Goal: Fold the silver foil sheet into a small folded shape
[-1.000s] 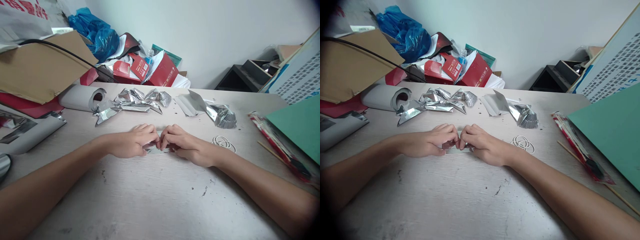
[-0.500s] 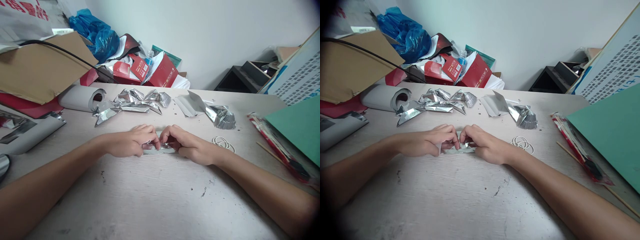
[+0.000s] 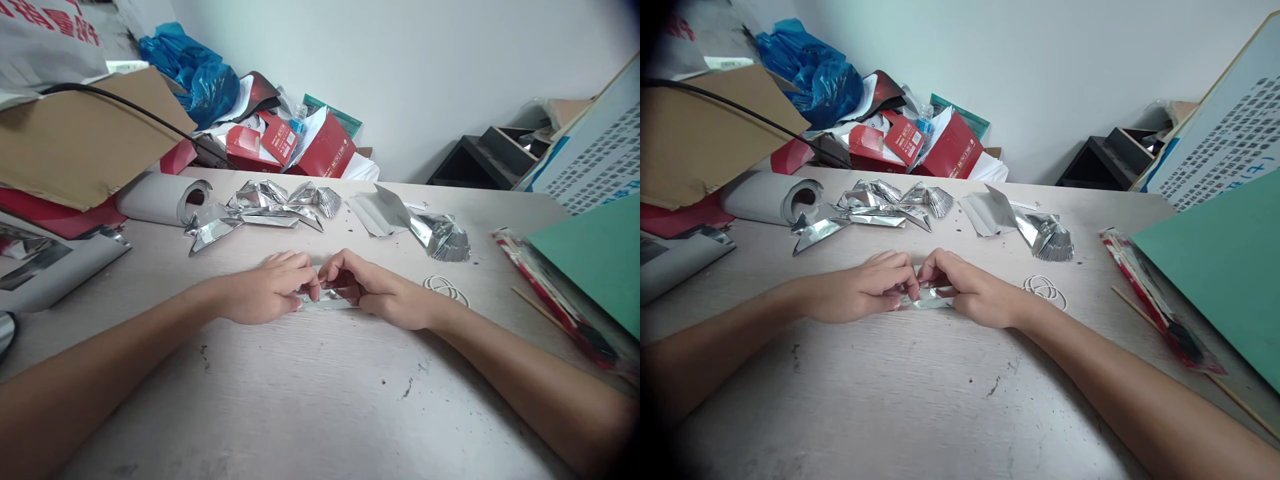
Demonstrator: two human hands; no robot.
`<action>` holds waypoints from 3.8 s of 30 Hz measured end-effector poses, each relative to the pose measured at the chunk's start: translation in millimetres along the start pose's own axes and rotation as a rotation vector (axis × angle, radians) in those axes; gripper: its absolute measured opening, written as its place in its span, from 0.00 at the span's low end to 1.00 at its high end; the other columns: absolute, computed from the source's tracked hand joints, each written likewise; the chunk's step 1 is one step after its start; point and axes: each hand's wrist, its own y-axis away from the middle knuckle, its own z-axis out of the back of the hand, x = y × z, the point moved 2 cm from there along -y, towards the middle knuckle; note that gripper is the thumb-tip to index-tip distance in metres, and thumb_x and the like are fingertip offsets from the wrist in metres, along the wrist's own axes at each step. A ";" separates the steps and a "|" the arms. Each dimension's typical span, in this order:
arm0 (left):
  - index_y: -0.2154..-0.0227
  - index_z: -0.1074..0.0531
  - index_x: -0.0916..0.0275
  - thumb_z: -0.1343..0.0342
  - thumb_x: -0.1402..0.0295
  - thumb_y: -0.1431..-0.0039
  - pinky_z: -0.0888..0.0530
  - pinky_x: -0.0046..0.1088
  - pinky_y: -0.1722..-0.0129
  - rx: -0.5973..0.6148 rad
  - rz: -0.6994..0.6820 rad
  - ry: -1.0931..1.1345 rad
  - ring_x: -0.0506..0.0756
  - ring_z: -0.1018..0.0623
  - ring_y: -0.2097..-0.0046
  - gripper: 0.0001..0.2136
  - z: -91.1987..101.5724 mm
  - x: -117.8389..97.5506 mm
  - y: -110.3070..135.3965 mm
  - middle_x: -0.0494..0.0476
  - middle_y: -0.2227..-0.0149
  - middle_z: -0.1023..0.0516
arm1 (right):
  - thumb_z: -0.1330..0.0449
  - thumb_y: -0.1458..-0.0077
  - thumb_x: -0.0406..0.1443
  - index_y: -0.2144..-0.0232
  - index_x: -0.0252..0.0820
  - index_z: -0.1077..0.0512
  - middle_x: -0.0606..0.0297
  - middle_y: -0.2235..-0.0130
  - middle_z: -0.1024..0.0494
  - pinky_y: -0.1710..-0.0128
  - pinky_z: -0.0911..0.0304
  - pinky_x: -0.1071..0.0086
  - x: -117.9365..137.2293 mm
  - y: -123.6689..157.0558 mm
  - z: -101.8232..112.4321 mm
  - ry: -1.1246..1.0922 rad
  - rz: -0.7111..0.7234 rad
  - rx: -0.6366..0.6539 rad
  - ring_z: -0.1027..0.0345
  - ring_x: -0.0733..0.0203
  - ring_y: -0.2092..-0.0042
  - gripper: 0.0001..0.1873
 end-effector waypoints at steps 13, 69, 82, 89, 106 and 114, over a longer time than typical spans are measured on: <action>0.61 0.32 0.58 0.33 0.49 0.47 0.34 0.32 0.57 -0.180 -0.124 -0.083 0.56 0.29 0.57 0.22 -5.4 -2.0 -5.9 0.51 0.62 0.28 | 0.43 0.42 0.29 0.56 0.38 0.29 0.62 0.59 0.26 0.55 0.38 0.70 4.2 0.8 -15.6 0.759 0.465 -0.220 0.36 0.67 0.58 0.11; 0.63 0.26 0.57 0.46 0.65 0.34 0.34 0.31 0.65 -0.578 0.236 -0.188 0.53 0.25 0.65 0.05 -15.0 -0.8 -11.0 0.50 0.64 0.22 | 0.43 0.39 0.47 0.67 0.40 0.32 0.65 0.70 0.25 0.73 0.56 0.73 -6.4 -8.1 -13.0 0.751 -0.326 -0.714 0.38 0.69 0.73 0.16; 0.64 0.27 0.55 0.46 0.63 0.36 0.36 0.32 0.67 -0.595 0.365 -0.222 0.57 0.21 0.61 0.05 -15.0 -2.8 -9.6 0.50 0.63 0.19 | 0.44 0.38 0.48 0.67 0.40 0.31 0.64 0.70 0.24 0.73 0.55 0.72 -5.1 -9.1 -12.6 0.782 -0.367 -0.697 0.37 0.69 0.72 0.17; 0.65 0.28 0.56 0.46 0.64 0.37 0.39 0.31 0.70 -0.617 0.336 -0.252 0.56 0.22 0.64 0.04 -14.5 -3.5 -9.7 0.50 0.65 0.19 | 0.44 0.38 0.48 0.68 0.40 0.31 0.64 0.72 0.25 0.75 0.56 0.72 -3.3 -10.7 -11.6 0.782 -0.380 -0.691 0.39 0.69 0.75 0.17; 0.60 0.30 0.57 0.50 0.66 0.33 0.40 0.32 0.68 -0.610 0.329 -0.387 0.54 0.30 0.65 0.05 -20.1 -11.4 -9.0 0.56 0.59 0.31 | 0.46 0.37 0.47 0.72 0.39 0.30 0.62 0.68 0.25 0.73 0.58 0.71 -6.3 -10.9 -14.1 0.812 -0.377 -0.688 0.41 0.68 0.71 0.20; 0.66 0.26 0.61 0.51 0.78 0.33 0.34 0.36 0.60 -0.605 0.095 -0.535 0.56 0.31 0.59 0.10 -29.5 -10.9 -11.8 0.55 0.63 0.29 | 0.47 0.36 0.46 0.70 0.39 0.30 0.63 0.66 0.26 0.71 0.59 0.71 -3.2 -11.4 -16.9 0.843 -0.405 -0.674 0.43 0.69 0.69 0.18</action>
